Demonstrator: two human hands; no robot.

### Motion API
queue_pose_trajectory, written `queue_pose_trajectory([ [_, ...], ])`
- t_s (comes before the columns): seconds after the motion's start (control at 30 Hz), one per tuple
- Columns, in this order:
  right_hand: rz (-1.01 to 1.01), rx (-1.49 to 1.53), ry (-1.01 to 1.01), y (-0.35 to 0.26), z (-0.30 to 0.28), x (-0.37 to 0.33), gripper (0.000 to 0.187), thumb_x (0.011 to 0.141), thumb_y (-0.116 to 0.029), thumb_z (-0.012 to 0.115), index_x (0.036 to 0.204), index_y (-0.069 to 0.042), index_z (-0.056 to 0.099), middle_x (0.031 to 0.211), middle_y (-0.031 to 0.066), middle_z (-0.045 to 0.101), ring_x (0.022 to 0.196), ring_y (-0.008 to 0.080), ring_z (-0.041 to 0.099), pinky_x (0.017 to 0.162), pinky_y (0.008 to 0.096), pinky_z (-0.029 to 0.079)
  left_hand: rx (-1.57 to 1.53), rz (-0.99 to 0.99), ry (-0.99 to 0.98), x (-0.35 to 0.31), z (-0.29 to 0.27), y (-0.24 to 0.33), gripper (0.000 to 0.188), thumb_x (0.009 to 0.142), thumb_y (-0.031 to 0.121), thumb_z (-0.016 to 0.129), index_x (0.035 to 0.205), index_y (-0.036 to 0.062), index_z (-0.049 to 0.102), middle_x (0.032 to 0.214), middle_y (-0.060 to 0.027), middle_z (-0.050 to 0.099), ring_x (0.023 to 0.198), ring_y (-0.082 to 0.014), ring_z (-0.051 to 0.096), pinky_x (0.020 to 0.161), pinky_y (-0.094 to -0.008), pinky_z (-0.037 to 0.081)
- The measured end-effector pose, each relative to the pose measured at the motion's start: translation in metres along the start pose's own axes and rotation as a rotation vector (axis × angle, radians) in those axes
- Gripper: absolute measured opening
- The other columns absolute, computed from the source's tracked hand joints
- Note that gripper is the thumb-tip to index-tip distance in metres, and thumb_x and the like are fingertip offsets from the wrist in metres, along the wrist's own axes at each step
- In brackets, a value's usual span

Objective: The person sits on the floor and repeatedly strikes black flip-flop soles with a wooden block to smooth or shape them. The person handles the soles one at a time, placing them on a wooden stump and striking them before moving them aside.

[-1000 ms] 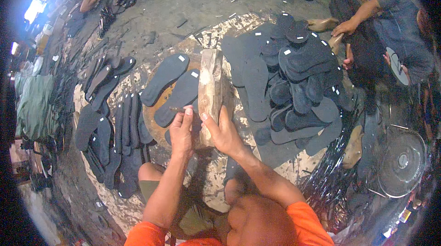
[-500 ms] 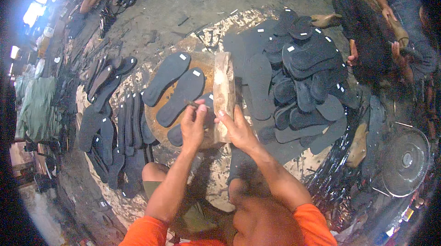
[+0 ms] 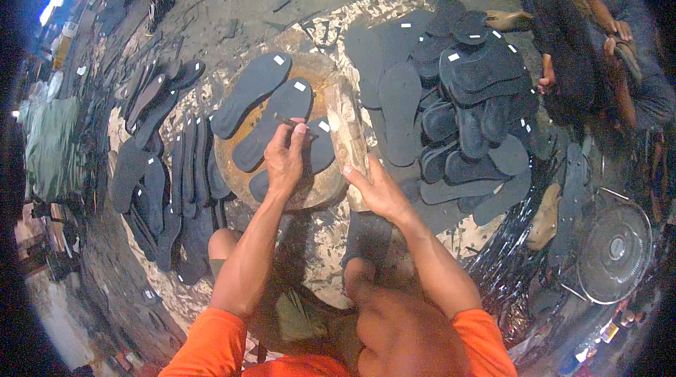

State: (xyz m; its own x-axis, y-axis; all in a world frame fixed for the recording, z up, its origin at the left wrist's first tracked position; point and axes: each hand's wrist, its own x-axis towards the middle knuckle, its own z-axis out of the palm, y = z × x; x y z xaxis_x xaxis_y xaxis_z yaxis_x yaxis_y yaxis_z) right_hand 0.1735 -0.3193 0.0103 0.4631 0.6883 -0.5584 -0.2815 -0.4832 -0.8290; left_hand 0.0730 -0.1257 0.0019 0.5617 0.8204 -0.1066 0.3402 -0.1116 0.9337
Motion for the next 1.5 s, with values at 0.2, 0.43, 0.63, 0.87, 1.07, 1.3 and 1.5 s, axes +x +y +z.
queue_pose_trajectory([
  [0.2,-0.015,0.108,-0.036,-0.005,-0.005,0.002,0.043,0.105,-0.033,0.060,0.132,0.001,0.054,0.101,0.0046,0.064,0.081,0.0105,0.062,0.069,0.0276,0.053,0.038,0.025,0.021,0.000,0.003,0.000,0.021,0.102,0.022,0.065,0.107,0.0017,0.070,0.084,-0.0083,0.072,0.078,-0.0151,0.068,0.074,-0.0317,0.053],
  [0.43,0.006,0.192,-0.104,-0.050,-0.017,-0.010,0.046,0.105,-0.036,0.059,0.132,0.001,0.056,0.105,0.0061,0.067,0.084,0.0114,0.063,0.077,0.0301,0.054,0.053,0.107,0.022,0.001,0.009,-0.005,0.021,0.101,0.022,0.066,0.108,0.0029,0.071,0.089,-0.0105,0.074,0.083,-0.0191,0.070,0.077,-0.0345,0.054],
  [0.63,-0.546,0.081,0.169,-0.200,-0.013,-0.079,0.054,0.107,-0.036,0.053,0.143,0.002,0.042,0.092,0.0127,0.067,0.082,0.0201,0.069,0.069,0.0323,0.060,0.131,0.324,0.115,-0.009,0.005,-0.019,0.014,0.096,0.015,0.070,0.104,0.0037,0.072,0.095,-0.0146,0.072,0.086,-0.0322,0.069,0.077,-0.0394,0.053],
  [0.87,-0.117,-0.834,-0.063,-0.061,-0.019,-0.033,0.050,0.099,-0.036,0.067,0.129,0.002,0.054,0.093,0.0158,0.068,0.087,0.0278,0.069,0.088,0.0398,0.055,0.352,0.514,0.046,-0.014,0.013,-0.035,0.016,0.089,0.004,0.071,0.105,0.0016,0.069,0.099,-0.0145,0.068,0.094,-0.0357,0.063,0.085,-0.0446,0.051],
  [1.07,0.139,0.054,-0.273,-0.023,-0.019,-0.017,0.050,0.103,-0.040,0.062,0.134,-0.001,0.051,0.100,0.0030,0.063,0.083,0.0107,0.061,0.072,0.0287,0.053,-0.089,0.247,0.171,-0.005,0.007,-0.026,0.018,0.100,0.018,0.066,0.107,0.0014,0.069,0.094,-0.0115,0.071,0.081,-0.0239,0.067,0.074,-0.0348,0.053],
  [1.3,0.173,0.097,-0.242,-0.018,-0.014,-0.015,0.054,0.103,-0.044,0.061,0.134,-0.001,0.051,0.101,0.0044,0.063,0.084,0.0115,0.062,0.073,0.0296,0.054,-0.034,0.038,0.101,0.081,-0.024,-0.011,0.029,0.105,0.028,0.061,0.110,0.0014,0.070,0.085,-0.0058,0.071,0.077,-0.0117,0.067,0.071,-0.0290,0.053],
  [1.5,0.295,0.247,-0.250,-0.077,-0.017,-0.023,0.048,0.104,-0.042,0.060,0.131,-0.004,0.052,0.092,0.0067,0.066,0.077,0.0148,0.066,0.067,0.0304,0.056,0.043,0.056,0.085,0.091,-0.019,-0.025,0.028,0.104,0.028,0.063,0.111,0.0025,0.072,0.087,-0.0078,0.074,0.081,-0.0129,0.069,0.075,-0.0311,0.054],
])
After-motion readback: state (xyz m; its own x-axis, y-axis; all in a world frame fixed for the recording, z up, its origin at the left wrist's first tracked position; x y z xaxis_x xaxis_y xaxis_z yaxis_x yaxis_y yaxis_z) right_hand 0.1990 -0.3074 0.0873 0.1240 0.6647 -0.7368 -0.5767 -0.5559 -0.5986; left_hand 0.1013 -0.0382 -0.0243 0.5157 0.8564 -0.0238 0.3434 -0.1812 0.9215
